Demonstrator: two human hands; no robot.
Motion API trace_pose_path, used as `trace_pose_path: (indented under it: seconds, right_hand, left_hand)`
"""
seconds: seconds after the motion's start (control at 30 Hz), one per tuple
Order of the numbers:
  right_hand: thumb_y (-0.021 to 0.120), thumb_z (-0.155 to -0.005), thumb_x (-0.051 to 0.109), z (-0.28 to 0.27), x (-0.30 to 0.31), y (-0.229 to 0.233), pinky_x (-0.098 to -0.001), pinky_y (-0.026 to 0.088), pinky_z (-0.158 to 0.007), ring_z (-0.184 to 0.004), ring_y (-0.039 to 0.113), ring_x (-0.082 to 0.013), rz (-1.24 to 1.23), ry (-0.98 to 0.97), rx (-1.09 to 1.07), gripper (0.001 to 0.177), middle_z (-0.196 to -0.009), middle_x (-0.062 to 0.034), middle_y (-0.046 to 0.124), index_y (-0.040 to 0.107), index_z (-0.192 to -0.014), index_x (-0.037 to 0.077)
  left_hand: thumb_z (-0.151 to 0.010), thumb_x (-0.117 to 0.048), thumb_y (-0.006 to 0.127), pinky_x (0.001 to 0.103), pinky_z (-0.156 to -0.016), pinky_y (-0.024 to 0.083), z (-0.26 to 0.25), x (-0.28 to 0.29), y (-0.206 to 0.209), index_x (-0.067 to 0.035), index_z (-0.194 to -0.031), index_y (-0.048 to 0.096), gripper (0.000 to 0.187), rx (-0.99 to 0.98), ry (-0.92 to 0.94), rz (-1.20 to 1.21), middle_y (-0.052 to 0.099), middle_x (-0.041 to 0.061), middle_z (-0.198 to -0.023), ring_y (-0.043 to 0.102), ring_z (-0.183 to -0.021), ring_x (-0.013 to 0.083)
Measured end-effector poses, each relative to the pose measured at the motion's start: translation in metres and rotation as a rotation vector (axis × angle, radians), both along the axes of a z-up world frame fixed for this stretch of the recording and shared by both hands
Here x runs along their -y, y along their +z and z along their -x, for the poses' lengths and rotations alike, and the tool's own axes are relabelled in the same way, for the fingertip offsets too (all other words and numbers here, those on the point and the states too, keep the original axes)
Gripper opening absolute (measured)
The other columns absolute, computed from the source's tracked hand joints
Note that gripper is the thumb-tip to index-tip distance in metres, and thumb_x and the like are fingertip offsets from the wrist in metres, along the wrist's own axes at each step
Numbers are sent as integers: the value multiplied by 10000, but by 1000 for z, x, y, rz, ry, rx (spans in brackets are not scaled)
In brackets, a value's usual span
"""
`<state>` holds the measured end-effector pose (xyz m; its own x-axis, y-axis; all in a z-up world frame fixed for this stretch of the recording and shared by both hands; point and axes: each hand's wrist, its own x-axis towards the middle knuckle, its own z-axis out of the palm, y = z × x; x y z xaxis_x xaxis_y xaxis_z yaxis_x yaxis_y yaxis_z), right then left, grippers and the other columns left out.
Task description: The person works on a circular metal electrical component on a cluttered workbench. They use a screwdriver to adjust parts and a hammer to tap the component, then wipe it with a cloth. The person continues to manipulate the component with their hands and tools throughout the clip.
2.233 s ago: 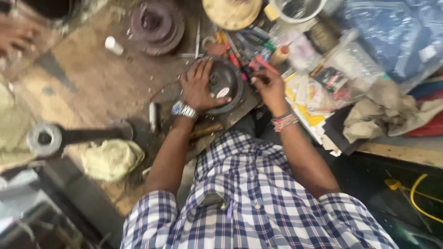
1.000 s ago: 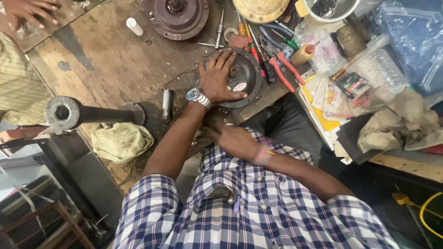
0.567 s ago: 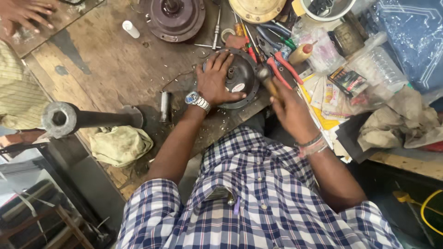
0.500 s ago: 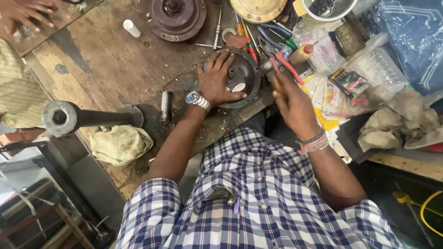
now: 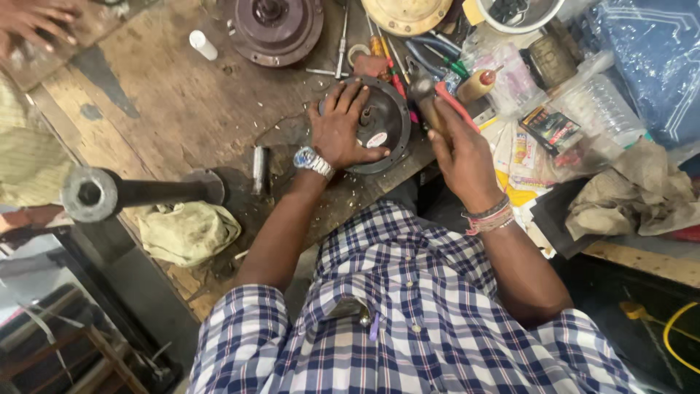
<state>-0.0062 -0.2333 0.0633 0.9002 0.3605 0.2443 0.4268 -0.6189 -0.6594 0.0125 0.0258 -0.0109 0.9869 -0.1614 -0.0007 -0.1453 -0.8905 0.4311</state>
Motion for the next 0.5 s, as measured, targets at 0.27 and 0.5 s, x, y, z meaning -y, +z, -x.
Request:
trace_pose_path:
  seconds: [0.27,0.5]
  right_hand:
    - [682,-966,80,-8,-9,0,-458,539,-949,-1165,668,-425,36,17,-50,509,-1314,-246,657,553,-1455,29]
    - [683,-1021,96,-1,-9,-8,-442,543,-983,-1181,680,-420,-5,30,116,493,-1313,-247,664,530,-1488,57]
  left_hand:
    - [-480,-753,849,762,-1068,198,2,-2,3,-137,-1528,439,1283,-19,3,-15,360,84,-1607,285,-1484,324]
    - [-502,-755,846,723,-1081,251,2,-4,1,-129,-1506,465,1242,25,-12,-8,385,92,-1604,300,-1495,316]
